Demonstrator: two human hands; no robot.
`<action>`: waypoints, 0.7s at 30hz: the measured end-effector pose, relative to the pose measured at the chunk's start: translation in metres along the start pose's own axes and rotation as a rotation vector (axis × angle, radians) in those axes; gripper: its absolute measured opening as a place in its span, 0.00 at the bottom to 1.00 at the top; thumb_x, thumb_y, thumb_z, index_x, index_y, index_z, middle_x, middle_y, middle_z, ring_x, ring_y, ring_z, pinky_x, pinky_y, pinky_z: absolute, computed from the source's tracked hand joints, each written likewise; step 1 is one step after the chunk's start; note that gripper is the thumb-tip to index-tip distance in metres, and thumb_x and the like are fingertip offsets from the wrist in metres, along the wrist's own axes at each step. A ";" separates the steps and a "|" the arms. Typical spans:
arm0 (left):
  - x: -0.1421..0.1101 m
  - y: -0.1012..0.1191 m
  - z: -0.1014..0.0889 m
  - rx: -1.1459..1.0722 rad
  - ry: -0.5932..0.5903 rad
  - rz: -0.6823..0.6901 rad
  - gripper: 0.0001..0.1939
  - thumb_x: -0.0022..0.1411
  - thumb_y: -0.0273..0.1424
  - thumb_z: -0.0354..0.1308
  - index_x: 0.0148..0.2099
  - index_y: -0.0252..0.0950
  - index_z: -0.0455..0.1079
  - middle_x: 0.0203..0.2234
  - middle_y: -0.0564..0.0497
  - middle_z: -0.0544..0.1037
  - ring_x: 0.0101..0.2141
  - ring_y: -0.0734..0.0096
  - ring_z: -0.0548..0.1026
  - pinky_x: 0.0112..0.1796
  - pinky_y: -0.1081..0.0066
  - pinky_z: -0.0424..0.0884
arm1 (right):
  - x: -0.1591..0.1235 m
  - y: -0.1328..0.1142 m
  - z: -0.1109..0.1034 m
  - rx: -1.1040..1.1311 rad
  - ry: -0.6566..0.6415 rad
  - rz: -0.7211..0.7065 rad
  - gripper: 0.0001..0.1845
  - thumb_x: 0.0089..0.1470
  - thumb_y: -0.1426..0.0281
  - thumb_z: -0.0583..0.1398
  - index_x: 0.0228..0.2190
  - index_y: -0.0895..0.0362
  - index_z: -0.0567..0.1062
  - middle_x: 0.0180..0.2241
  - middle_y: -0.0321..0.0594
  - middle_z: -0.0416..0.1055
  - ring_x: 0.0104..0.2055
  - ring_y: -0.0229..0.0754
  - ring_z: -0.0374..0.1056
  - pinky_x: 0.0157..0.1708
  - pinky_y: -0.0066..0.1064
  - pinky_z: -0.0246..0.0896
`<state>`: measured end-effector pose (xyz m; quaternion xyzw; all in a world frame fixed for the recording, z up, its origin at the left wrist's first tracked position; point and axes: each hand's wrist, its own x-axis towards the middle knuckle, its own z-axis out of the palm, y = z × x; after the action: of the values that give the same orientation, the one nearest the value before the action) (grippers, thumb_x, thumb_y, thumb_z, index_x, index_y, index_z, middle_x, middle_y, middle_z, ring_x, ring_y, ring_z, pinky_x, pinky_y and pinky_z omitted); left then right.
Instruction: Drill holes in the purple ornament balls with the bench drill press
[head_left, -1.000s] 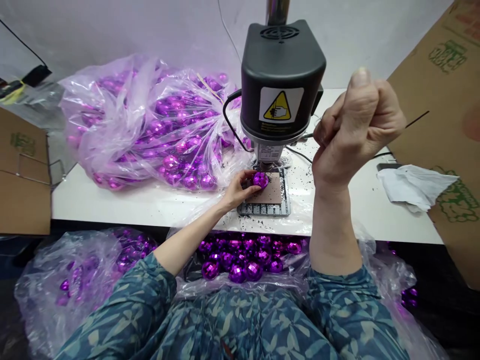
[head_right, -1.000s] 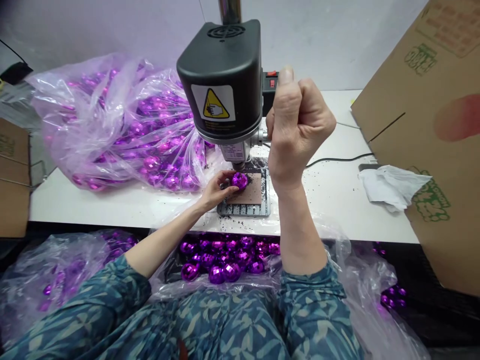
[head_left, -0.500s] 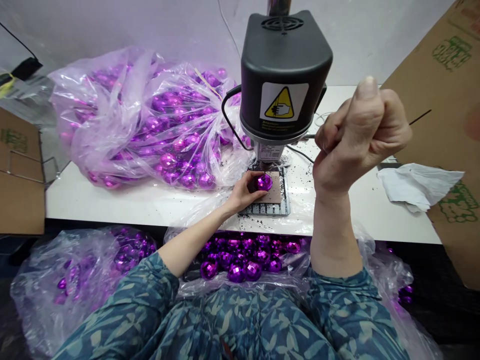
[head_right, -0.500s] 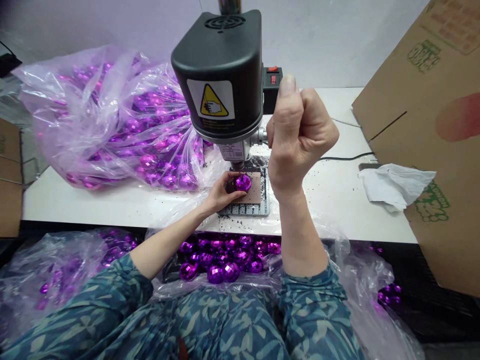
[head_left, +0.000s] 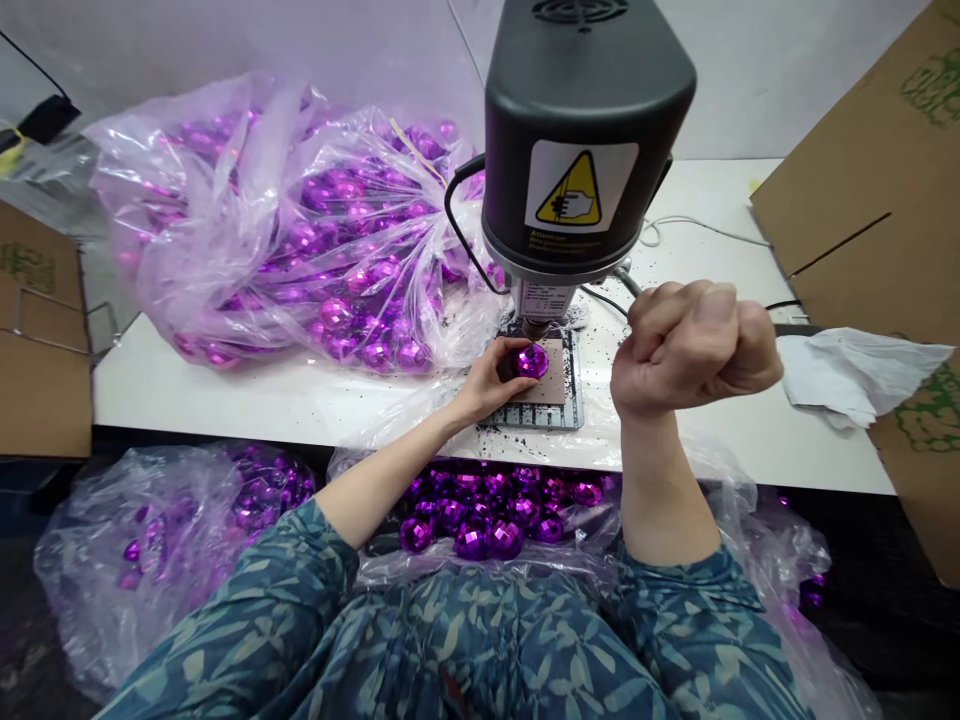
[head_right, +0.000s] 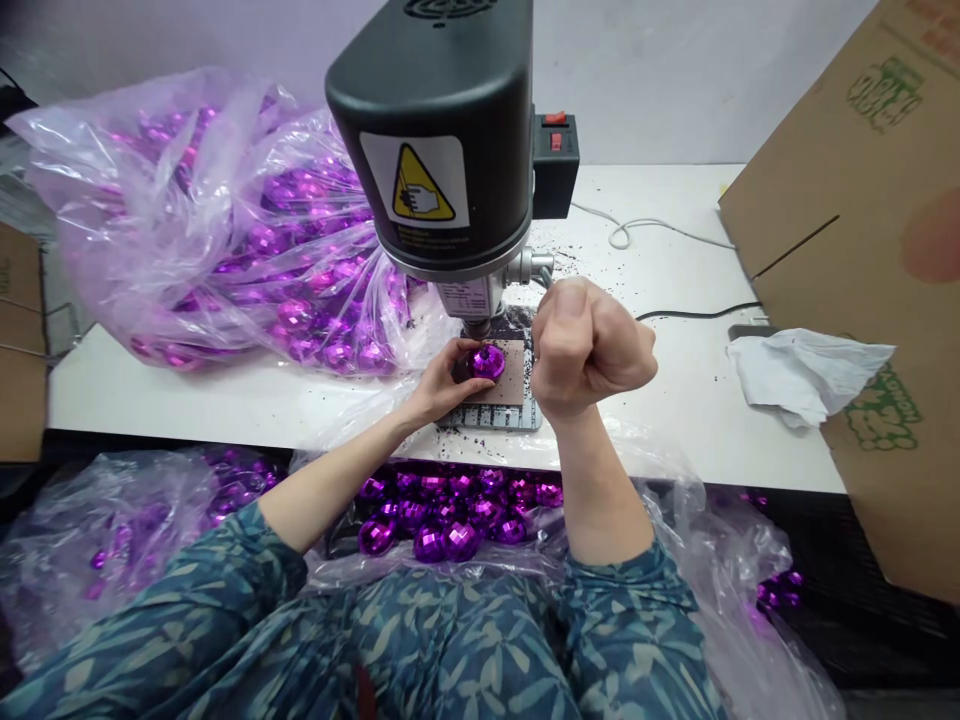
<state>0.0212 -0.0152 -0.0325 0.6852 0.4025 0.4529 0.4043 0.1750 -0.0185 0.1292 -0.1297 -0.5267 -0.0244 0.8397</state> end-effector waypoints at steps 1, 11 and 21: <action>0.000 0.000 0.000 -0.007 -0.001 -0.001 0.28 0.58 0.37 0.71 0.57 0.37 0.66 0.51 0.43 0.77 0.52 0.57 0.77 0.55 0.56 0.75 | -0.002 0.001 -0.001 0.011 -0.010 -0.023 0.26 0.60 0.73 0.55 0.21 0.58 0.42 0.14 0.28 0.36 0.13 0.22 0.41 0.14 0.20 0.40; -0.001 0.005 0.002 -0.036 0.019 -0.052 0.28 0.56 0.35 0.72 0.56 0.37 0.67 0.51 0.43 0.78 0.52 0.56 0.78 0.55 0.54 0.74 | -0.016 0.007 -0.007 0.070 0.061 -0.048 0.32 0.57 0.68 0.61 0.17 0.58 0.42 0.09 0.27 0.36 0.09 0.26 0.36 0.11 0.25 0.32; -0.031 0.041 -0.018 0.166 0.067 0.116 0.22 0.59 0.38 0.71 0.52 0.38 0.71 0.48 0.44 0.79 0.51 0.55 0.77 0.53 0.50 0.74 | 0.058 0.008 0.031 -0.024 -0.020 0.319 0.33 0.50 0.48 0.65 0.15 0.54 0.53 0.10 0.25 0.48 0.10 0.25 0.44 0.12 0.28 0.34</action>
<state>0.0039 -0.0542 0.0005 0.7228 0.4116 0.4634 0.3056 0.1748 0.0026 0.1924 -0.2219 -0.5074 0.1046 0.8260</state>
